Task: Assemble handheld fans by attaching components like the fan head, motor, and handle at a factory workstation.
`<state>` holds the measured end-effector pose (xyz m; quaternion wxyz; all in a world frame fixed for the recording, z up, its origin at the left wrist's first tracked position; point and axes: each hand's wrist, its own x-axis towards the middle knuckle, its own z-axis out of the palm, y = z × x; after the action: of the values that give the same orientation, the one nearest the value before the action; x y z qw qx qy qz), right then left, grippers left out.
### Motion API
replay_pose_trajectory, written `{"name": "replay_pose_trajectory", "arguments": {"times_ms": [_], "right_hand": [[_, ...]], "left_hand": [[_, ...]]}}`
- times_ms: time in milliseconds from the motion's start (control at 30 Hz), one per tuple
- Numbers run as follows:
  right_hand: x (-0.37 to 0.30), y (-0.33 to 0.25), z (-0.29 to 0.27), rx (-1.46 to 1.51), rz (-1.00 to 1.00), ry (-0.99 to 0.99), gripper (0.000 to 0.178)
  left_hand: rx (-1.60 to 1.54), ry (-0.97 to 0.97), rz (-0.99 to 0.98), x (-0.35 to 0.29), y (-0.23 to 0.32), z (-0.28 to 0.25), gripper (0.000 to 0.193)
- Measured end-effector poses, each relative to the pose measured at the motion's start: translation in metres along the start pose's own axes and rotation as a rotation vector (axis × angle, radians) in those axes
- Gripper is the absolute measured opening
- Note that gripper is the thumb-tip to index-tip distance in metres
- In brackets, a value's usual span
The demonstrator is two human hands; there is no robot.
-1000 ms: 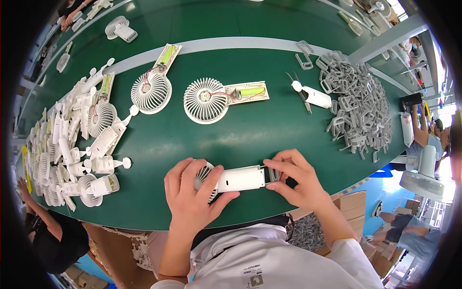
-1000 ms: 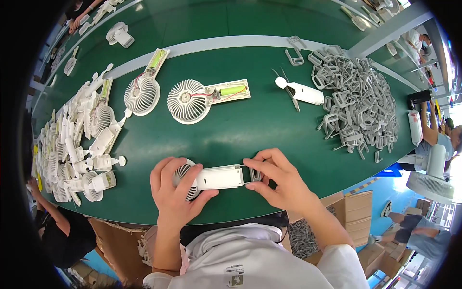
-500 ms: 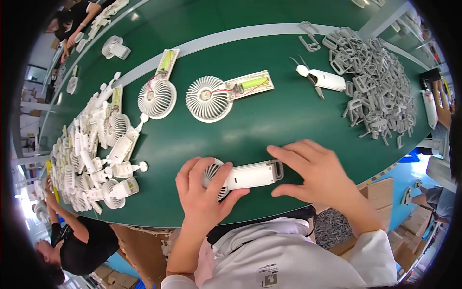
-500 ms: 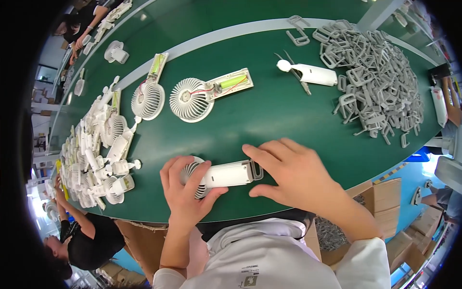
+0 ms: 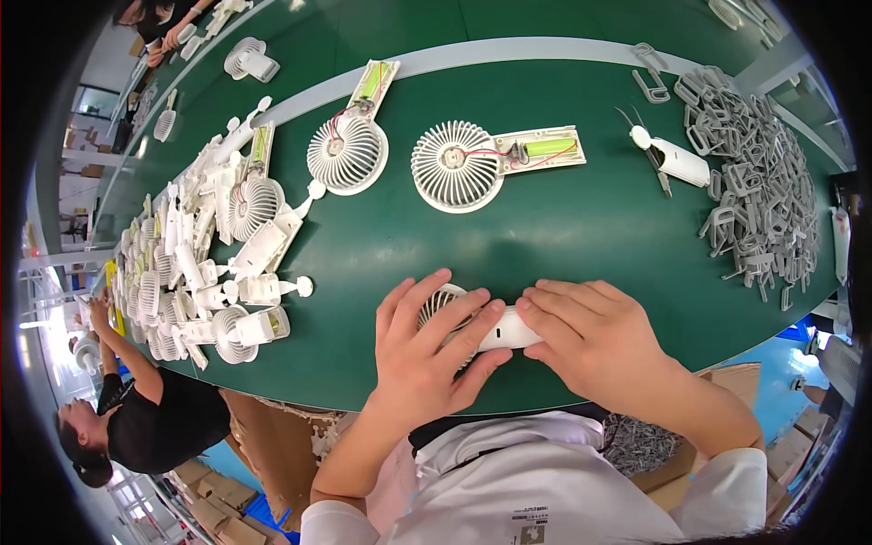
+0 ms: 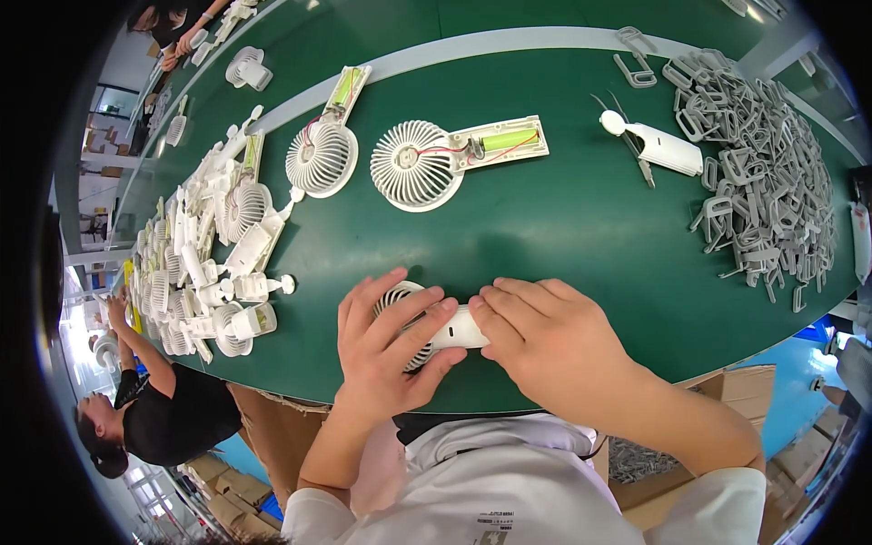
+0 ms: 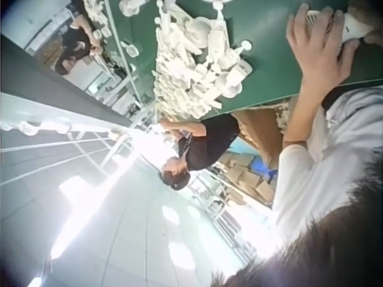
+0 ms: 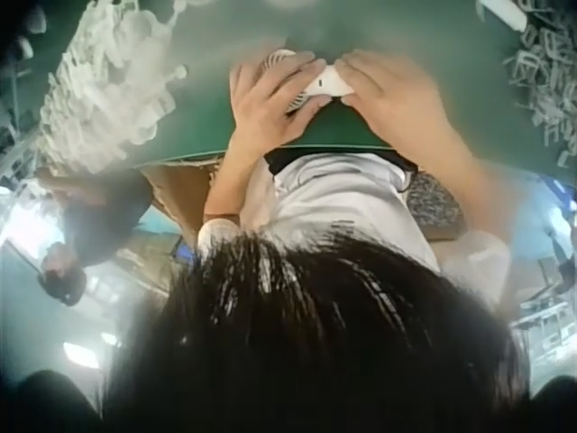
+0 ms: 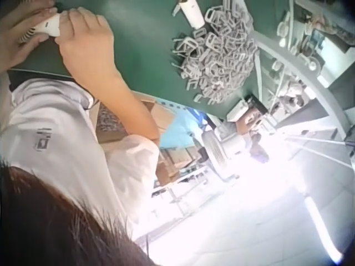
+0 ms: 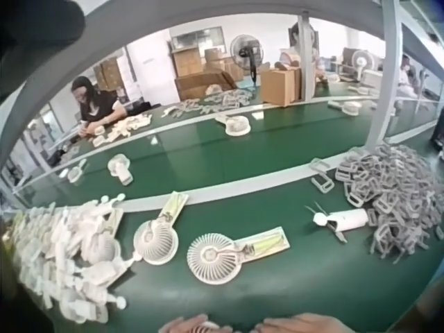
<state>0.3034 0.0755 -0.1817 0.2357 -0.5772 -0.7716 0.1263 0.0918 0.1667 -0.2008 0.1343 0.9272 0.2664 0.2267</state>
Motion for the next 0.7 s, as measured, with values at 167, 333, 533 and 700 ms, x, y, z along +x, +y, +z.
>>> {"name": "replay_pose_trajectory", "arguments": {"times_ms": [167, 333, 533, 700], "right_hand": [[0.024, -0.009, -0.023, -0.085, -0.010, -0.299, 0.044], [0.042, -0.007, -0.025, -0.196, -0.052, -0.523, 0.039], [0.034, -0.014, -0.023, -0.090, 0.063, -0.458, 0.035], [0.034, -0.014, -0.014, -0.071, 0.190, -0.418, 0.036]], "left_hand": [[-0.080, -0.109, -0.017, 0.010, 0.000, -0.015, 0.047], [-0.100, -0.262, -0.013, 0.027, -0.001, -0.021, 0.042], [-0.330, -0.331, -0.094, 0.032, -0.004, -0.024, 0.034], [-0.304, -0.315, -0.076, 0.019, -0.005, -0.016, 0.037]]}}
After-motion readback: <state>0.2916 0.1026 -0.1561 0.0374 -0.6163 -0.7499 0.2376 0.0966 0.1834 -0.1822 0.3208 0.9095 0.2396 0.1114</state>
